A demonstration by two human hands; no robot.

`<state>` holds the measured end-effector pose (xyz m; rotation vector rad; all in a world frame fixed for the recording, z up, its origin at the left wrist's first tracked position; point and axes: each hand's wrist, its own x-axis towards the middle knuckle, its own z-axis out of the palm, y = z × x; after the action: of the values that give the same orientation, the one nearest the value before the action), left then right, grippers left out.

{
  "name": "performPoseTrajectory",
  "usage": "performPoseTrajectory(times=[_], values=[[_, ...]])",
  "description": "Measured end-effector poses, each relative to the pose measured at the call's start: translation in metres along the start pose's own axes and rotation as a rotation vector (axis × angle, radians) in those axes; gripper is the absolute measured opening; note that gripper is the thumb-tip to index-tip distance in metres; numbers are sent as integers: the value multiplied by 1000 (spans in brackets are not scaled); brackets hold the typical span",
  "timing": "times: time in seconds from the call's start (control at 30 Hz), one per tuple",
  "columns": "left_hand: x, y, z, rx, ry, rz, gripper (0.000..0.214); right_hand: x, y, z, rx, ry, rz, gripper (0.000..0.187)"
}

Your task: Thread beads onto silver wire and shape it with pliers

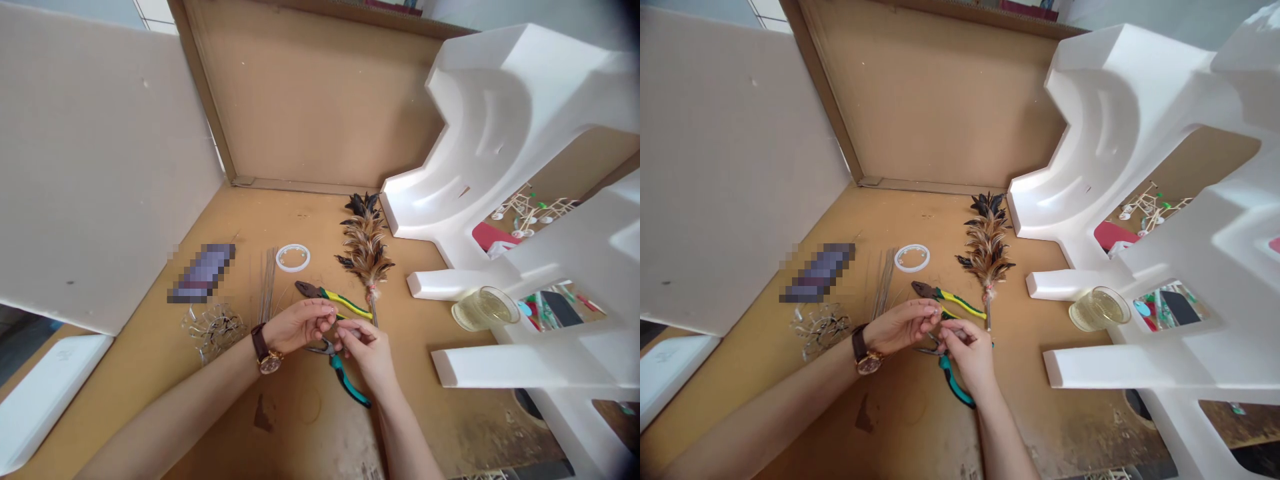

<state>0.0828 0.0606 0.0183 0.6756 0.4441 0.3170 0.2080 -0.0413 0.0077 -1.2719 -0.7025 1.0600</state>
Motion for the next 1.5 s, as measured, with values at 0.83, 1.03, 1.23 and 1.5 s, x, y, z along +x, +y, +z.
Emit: performPoseTrajectory(times=[0.83,1.03,1.23,1.5], values=[[3,-9,-5,470,42,151,21,4,5,-4,20,-42,58,20],[7,-17,-7,529,30,203,18,7,7,-9,102,-147,105,23],[-1,-10,4,666,43,363,17,7,7,-10,90,-196,117,21],[-6,-5,10,708,179,407,17,2,3,-7,161,-290,123,25]])
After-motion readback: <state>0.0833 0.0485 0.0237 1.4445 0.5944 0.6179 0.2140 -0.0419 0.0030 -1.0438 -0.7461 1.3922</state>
